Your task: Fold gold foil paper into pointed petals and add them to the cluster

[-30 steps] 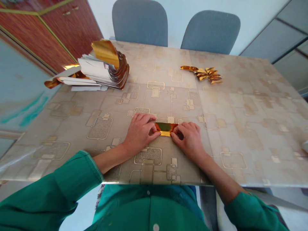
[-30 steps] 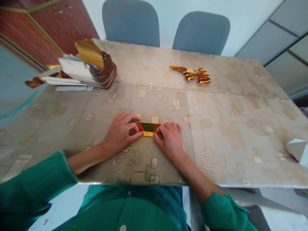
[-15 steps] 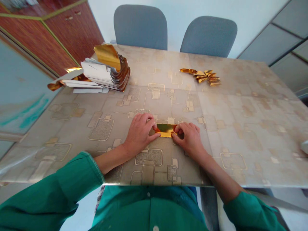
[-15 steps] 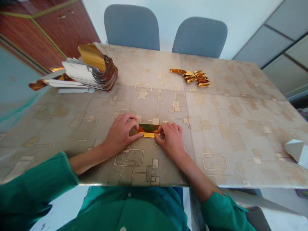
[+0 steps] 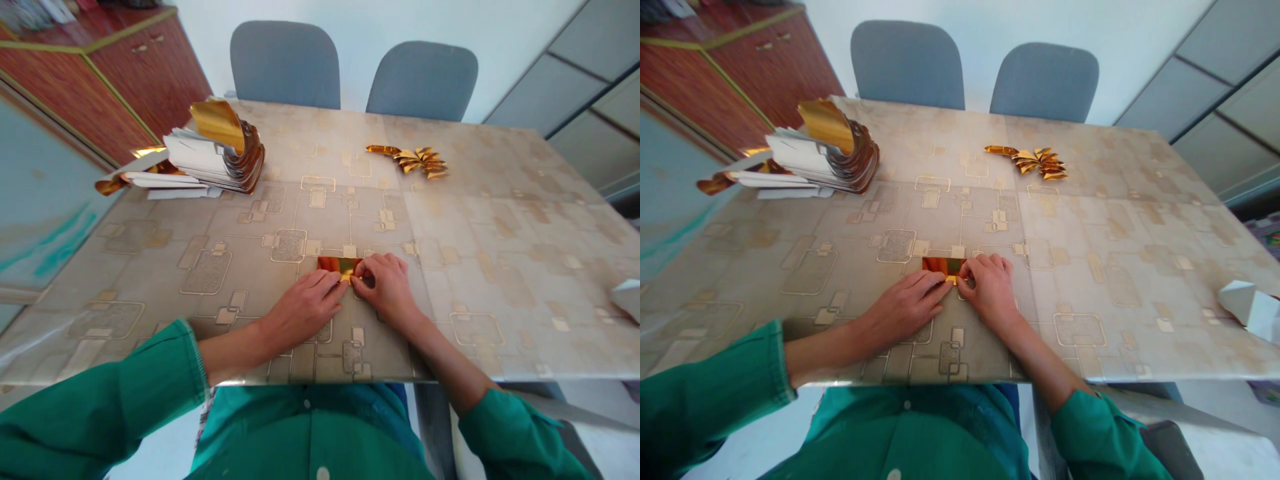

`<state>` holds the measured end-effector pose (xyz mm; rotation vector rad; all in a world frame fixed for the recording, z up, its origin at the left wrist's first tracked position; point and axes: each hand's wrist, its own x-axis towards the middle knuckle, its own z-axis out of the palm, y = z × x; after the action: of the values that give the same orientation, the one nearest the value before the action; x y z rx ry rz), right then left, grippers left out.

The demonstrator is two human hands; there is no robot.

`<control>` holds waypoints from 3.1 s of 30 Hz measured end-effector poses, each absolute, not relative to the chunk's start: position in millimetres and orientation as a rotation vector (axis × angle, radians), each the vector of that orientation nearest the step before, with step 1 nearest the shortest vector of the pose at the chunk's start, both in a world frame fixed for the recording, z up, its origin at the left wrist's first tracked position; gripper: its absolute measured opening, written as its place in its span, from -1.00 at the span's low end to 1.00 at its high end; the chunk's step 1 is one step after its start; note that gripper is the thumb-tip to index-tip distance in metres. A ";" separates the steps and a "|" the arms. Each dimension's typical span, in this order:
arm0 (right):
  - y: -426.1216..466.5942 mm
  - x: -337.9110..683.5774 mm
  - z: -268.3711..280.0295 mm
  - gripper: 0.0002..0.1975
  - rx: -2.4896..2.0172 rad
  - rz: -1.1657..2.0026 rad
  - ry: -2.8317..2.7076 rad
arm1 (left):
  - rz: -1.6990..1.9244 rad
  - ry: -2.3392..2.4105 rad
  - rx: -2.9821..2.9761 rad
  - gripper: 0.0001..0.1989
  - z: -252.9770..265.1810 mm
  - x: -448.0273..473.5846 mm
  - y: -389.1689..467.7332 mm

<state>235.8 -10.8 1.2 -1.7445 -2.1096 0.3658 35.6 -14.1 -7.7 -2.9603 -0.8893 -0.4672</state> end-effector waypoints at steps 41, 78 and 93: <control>-63.1 246.9 -1.8 -0.63 -1.470 -0.092 -2.458 | -0.478 -0.992 -2.978 -0.60 -4.1 -8.1 -15.5; 5.1 229.9 12.8 -0.80 -1.363 0.636 -2.157 | -0.577 -1.080 -3.020 -0.64 -4.8 2.6 -17.2; -13.9 235.0 11.4 -0.90 -1.319 0.696 -2.106 | -0.780 -1.377 -3.042 -0.66 6.2 4.1 -3.0</control>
<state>235.0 -13.9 11.4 -1.3185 -2.1064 0.6958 4.1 -3.0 6.2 -3.0422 -1.3766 -0.7801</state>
